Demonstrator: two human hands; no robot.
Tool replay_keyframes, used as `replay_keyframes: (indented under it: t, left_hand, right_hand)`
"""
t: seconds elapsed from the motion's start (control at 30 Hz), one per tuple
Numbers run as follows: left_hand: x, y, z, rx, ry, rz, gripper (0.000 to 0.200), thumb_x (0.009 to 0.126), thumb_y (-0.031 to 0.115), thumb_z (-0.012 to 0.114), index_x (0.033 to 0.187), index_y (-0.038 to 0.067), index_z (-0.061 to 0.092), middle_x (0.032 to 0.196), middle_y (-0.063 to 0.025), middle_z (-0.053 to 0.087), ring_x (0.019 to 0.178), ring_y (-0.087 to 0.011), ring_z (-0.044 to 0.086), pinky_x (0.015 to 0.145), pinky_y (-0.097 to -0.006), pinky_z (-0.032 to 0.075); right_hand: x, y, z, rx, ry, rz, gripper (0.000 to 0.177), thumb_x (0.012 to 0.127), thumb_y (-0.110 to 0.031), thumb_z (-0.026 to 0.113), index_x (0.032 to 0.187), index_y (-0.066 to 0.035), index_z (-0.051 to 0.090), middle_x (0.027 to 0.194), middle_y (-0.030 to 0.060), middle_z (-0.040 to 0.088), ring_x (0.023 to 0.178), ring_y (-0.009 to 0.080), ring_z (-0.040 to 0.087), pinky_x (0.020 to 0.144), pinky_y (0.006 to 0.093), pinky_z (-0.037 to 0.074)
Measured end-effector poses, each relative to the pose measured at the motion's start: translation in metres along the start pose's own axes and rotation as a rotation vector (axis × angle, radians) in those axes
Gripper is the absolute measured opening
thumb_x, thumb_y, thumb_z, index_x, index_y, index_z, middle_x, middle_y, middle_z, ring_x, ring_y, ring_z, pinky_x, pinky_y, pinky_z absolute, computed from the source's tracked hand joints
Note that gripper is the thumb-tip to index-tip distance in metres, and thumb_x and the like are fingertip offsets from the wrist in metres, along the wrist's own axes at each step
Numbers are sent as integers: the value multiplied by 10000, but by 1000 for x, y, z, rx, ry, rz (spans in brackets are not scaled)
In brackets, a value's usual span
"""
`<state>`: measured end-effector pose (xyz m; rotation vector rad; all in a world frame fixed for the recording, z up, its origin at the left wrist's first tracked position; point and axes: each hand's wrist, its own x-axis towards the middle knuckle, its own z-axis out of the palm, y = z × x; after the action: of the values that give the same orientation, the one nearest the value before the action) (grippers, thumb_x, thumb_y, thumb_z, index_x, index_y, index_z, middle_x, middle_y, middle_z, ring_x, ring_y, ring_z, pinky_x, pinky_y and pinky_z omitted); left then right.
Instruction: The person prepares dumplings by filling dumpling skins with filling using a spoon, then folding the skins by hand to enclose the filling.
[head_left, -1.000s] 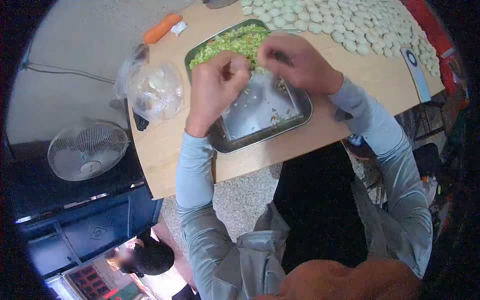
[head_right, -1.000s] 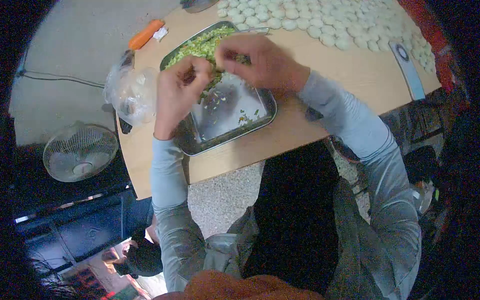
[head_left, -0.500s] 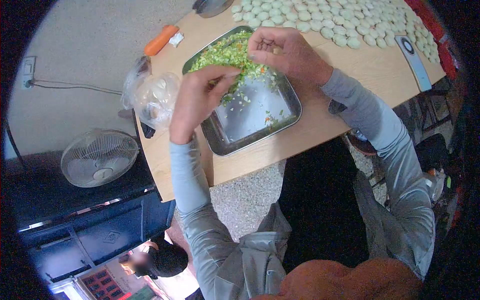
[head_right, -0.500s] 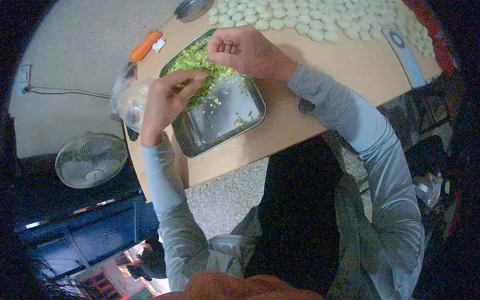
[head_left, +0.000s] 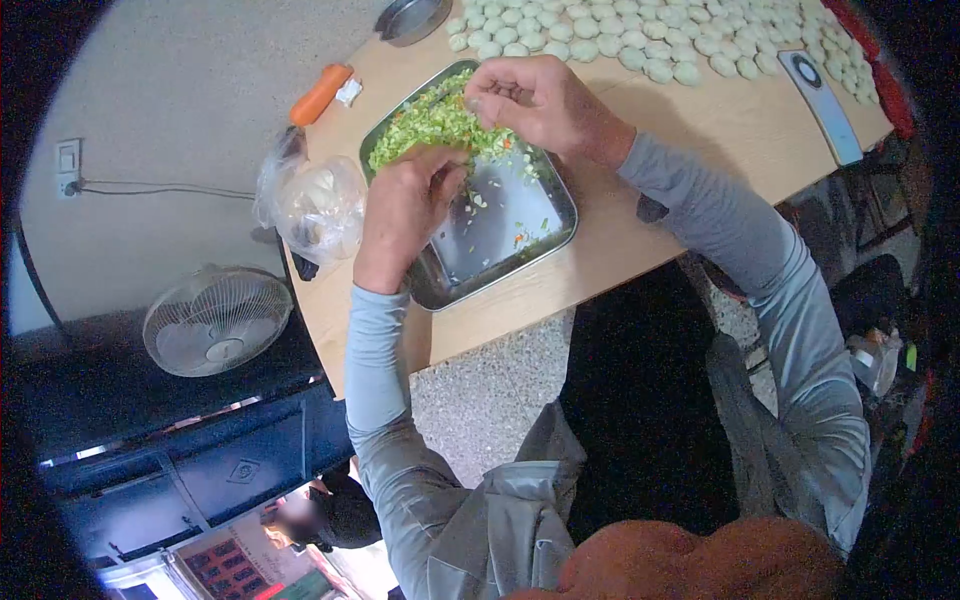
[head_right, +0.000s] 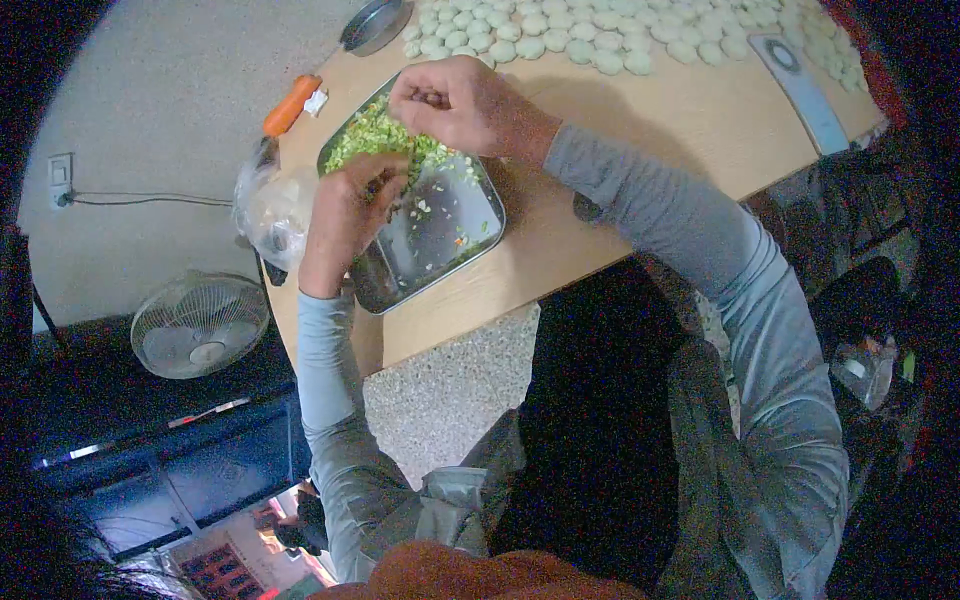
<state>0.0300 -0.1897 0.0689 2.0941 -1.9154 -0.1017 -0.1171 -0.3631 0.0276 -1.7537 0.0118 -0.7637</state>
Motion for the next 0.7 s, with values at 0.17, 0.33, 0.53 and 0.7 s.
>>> replay_keyframes:
  t: [0.17, 0.33, 0.53, 0.7]
  left_hand:
    - [1, 12, 16, 119, 11, 2, 263, 816, 102, 733, 1076, 137, 732, 884, -132, 609, 824, -324, 667, 684, -429, 545]
    - [-9, -5, 5, -1, 52, 21, 128, 800, 45, 737, 924, 65, 710, 847, -140, 639, 765, -321, 672, 651, -415, 528]
    - [-35, -6, -26, -65, 132, -175, 91, 836, 30, 739, 923, 16, 715, 819, -152, 692, 677, -291, 675, 636, -357, 532]
    - [-51, -14, -32, -37, 157, -228, 147, 834, 25, 736, 980, 42, 746, 850, -151, 700, 719, -299, 687, 654, -358, 540]
  right_hand:
    - [0, 6, 3, -22, -4, 18, 147, 976, -134, 633, 1017, 7, 643, 849, -18, 610, 793, 46, 551, 714, 240, 486]
    - [-1, 6, 5, 1, 18, 46, 107, 975, -102, 628, 999, 2, 632, 836, -38, 587, 783, 29, 528, 690, 225, 470]
    - [-1, 6, 5, 4, 22, 43, 81, 974, -78, 615, 997, 0, 622, 816, -47, 555, 757, 18, 493, 665, 214, 447]
    - [-2, 5, 9, 17, 28, 29, 89, 969, -63, 621, 1026, 4, 632, 802, -51, 538, 727, 14, 477, 628, 210, 430]
